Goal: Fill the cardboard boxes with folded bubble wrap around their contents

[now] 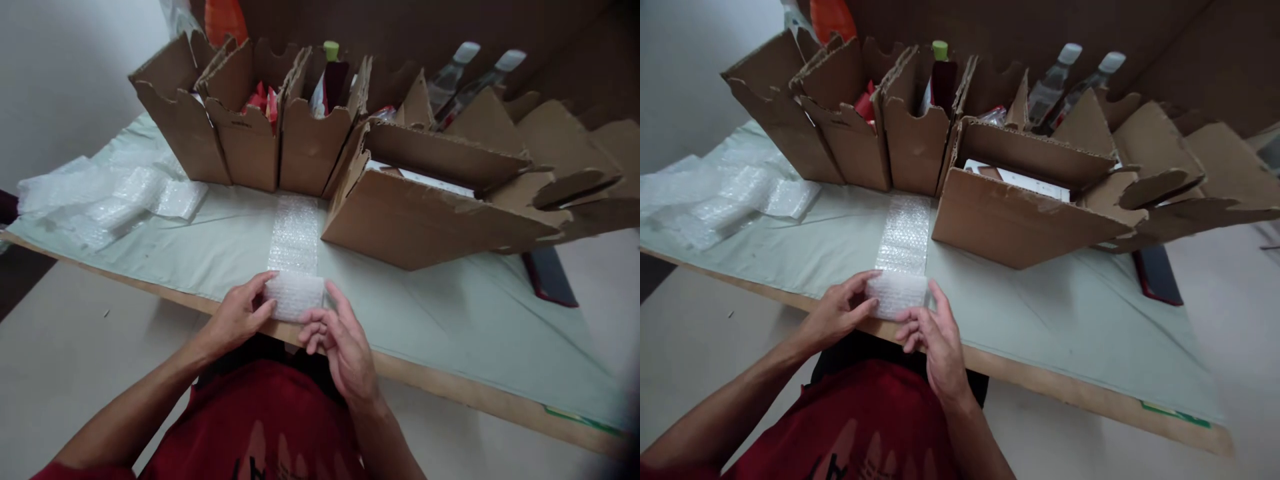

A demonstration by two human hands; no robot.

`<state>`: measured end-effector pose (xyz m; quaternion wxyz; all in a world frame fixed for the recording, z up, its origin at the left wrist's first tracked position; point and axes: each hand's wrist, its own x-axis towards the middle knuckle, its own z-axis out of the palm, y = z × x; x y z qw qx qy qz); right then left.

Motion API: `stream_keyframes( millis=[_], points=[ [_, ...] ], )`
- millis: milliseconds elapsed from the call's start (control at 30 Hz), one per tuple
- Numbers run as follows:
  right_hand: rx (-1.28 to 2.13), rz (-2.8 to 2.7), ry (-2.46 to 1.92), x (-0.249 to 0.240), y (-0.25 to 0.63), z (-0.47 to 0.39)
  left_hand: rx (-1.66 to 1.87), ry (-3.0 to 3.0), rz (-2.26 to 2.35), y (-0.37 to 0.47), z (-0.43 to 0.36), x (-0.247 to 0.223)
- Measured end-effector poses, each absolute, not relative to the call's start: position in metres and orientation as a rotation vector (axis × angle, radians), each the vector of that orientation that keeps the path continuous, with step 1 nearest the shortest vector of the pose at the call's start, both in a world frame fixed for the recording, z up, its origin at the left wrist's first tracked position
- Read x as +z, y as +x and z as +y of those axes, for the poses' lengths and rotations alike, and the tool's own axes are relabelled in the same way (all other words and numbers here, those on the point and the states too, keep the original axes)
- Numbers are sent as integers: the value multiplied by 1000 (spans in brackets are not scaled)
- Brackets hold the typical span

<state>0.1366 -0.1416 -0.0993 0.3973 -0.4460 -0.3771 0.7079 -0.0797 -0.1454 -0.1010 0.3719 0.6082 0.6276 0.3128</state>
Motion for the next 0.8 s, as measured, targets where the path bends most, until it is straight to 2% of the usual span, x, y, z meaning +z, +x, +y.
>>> stream_keyframes(
  millis=[133,233,300,600,700,800],
  points=[
    [1188,-1594,-1263,-99,153,-142,749,1604,1624,-74,-134,-104],
    [623,-2073,-1098,-101,159,-138,753,1613,1649,-75,-138,-102],
    [410,-2249,-1018,-103,158,-134,758,1629,1678,-74,-143,-101],
    [297,-2483,-1019,-112,152,-127,736,1883,1812,-79,-143,-113],
    [284,-2476,-1022,-114,150,-125,921,2041,1861,-79,-146,-113],
    [285,-2464,-1004,-111,149,-122,1050,2210,1703,-77,-155,-108]
  ],
)
